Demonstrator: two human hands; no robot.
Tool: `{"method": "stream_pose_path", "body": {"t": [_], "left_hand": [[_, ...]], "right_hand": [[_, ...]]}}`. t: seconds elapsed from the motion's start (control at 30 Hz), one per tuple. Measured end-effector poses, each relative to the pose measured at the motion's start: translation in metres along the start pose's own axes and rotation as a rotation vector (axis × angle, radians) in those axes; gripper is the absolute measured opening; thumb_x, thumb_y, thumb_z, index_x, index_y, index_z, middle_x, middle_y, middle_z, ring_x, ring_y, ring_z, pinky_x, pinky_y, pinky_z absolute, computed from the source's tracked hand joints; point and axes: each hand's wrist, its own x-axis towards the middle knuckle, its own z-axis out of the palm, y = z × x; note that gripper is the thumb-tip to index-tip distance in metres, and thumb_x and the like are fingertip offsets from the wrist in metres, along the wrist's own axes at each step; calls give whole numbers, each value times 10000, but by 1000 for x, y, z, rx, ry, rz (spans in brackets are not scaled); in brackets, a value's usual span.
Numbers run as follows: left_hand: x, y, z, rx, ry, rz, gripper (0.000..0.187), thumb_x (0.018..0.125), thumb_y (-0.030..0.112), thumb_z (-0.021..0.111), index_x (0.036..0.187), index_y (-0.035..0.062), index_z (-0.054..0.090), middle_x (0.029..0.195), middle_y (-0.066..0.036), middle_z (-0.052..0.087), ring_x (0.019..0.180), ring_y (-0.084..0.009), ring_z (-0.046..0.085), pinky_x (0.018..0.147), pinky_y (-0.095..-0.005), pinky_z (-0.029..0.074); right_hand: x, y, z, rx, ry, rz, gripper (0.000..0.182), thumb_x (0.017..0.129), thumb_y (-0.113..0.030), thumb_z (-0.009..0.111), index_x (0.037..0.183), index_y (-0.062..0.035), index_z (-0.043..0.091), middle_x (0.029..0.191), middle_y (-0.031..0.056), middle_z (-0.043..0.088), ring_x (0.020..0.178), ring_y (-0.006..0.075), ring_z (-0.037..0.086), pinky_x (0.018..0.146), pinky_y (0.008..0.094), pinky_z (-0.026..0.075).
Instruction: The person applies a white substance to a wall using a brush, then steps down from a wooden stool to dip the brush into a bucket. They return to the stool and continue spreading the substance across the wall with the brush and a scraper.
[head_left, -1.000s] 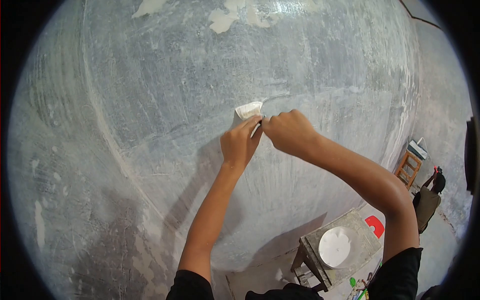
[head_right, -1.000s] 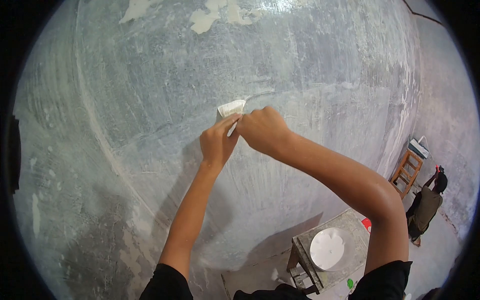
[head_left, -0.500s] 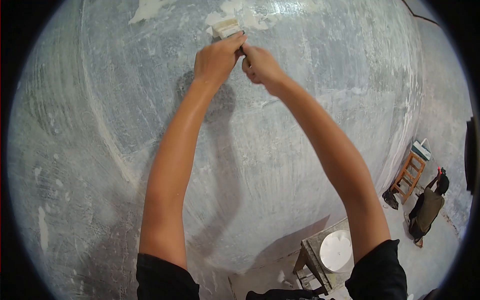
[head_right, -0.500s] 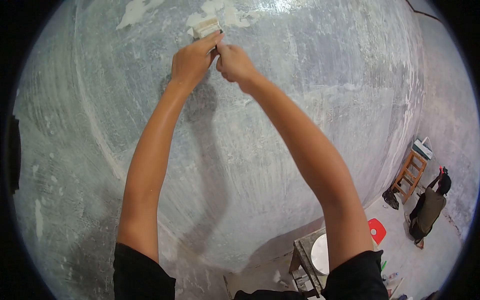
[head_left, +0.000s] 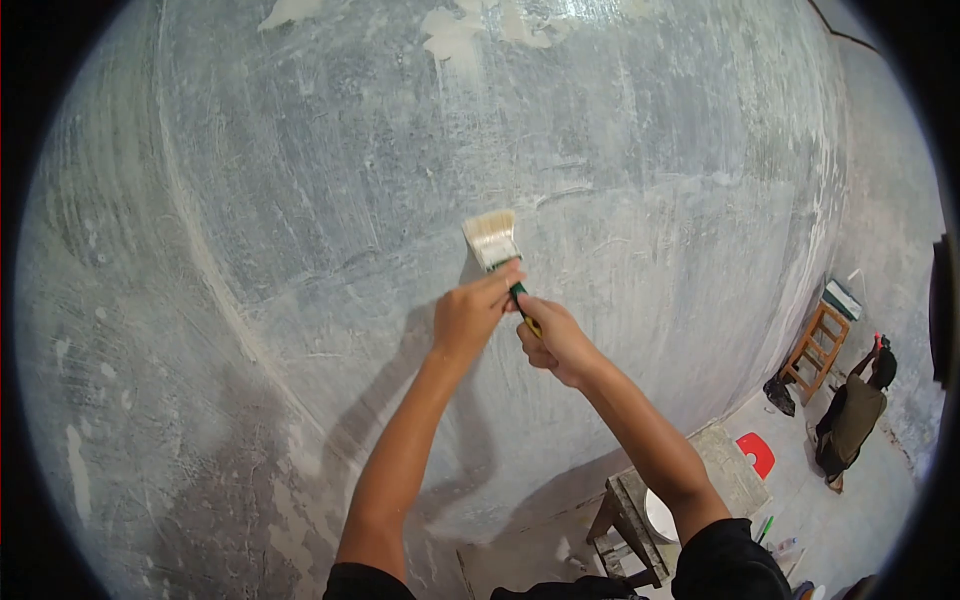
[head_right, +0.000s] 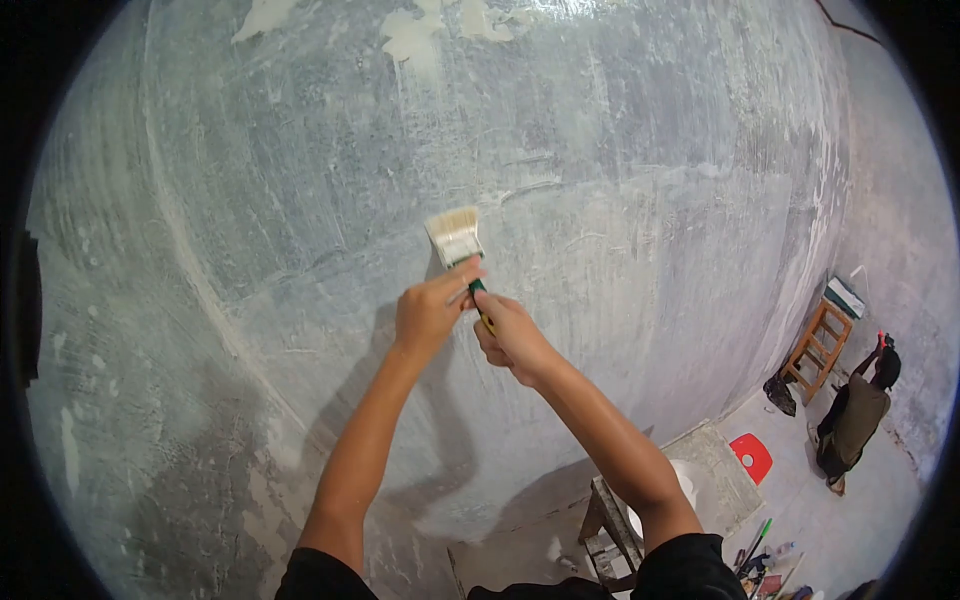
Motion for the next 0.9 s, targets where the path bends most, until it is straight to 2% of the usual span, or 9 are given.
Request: {"method": "stream_pose_path", "body": {"t": [0.13, 0.2, 0.27, 0.4, 0.5, 0.6, 0.67, 0.73, 0.9], "left_hand": [[-5, 15, -8, 12, 113, 107, 323, 813, 77, 755, 1096, 231, 770, 1187, 63, 729, 790, -159, 739, 643, -269, 582], [27, 34, -33, 48, 257, 257, 336, 809, 75, 762, 1105, 234, 777, 1163, 58, 739, 712, -128, 725, 582, -245, 561], [79, 45, -58, 118, 340, 401, 300, 830, 119, 759, 1111, 223, 779, 1127, 54, 752, 647, -111, 704, 524, -226, 532], [195, 45, -101, 260, 448, 535, 283, 875, 178, 728, 1148, 250, 756, 1064, 3, 761, 802, -224, 734, 658, -339, 575], [245, 37, -120, 342, 415, 447, 272, 899, 189, 712, 1156, 271, 744, 1039, -42, 759, 889, -291, 726, 736, -393, 578], [246, 23, -116, 346, 276, 288, 245, 921, 209, 696, 1151, 280, 744, 1021, -72, 757, 901, -315, 723, 741, -400, 580], [223, 9, -100, 257, 244, 285, 254, 919, 180, 700, 1160, 248, 740, 1047, -99, 752, 916, -333, 722, 759, -415, 578], [188, -2, -80, 188, 249, 365, 284, 888, 153, 730, 1167, 209, 736, 1073, -88, 748, 937, -317, 725, 767, -403, 581], [69, -7, -23, 90, 124, 227, 324, 828, 134, 773, 1145, 192, 741, 1133, -33, 743, 927, -260, 735, 756, -337, 588]], "right_hand": [[-29, -18, 16, -118, 1, 28, 295, 1080, -355, 436, 1069, -85, 555, 558, -70, 345, 425, 46, 245, 402, 242, 198], [-34, -43, 32, -234, -19, -216, 306, 1075, -353, 440, 1063, -76, 568, 559, -72, 359, 431, 45, 291, 405, 239, 220], [-24, -82, 51, -267, -11, -408, 297, 1078, -376, 436, 1051, -98, 539, 535, -83, 358, 419, 41, 262, 395, 244, 182], [32, -182, 68, -463, -3, -682, 320, 1070, -367, 417, 944, -105, 550, 525, -73, 372, 422, 51, 258, 405, 252, 175], [69, -236, 77, -517, -16, -704, 318, 1067, -335, 411, 897, -99, 541, 519, -65, 366, 420, 57, 239, 410, 253, 166], [85, -245, 77, -594, 39, -604, 322, 1066, -321, 405, 860, -99, 516, 514, -62, 355, 414, 64, 231, 406, 258, 168], [87, -227, 64, -571, -96, -457, 336, 1067, -330, 404, 824, -113, 489, 515, -69, 351, 408, 62, 233, 394, 260, 174], [79, -197, 44, -483, -171, -287, 372, 1065, -346, 424, 771, -124, 478, 517, -66, 361, 386, 59, 257, 372, 253, 197], [36, -98, 0, -382, -176, 14, 367, 1043, -333, 485, 758, -107, 530, 535, -49, 403, 389, 62, 290, 370, 255, 212]]}}
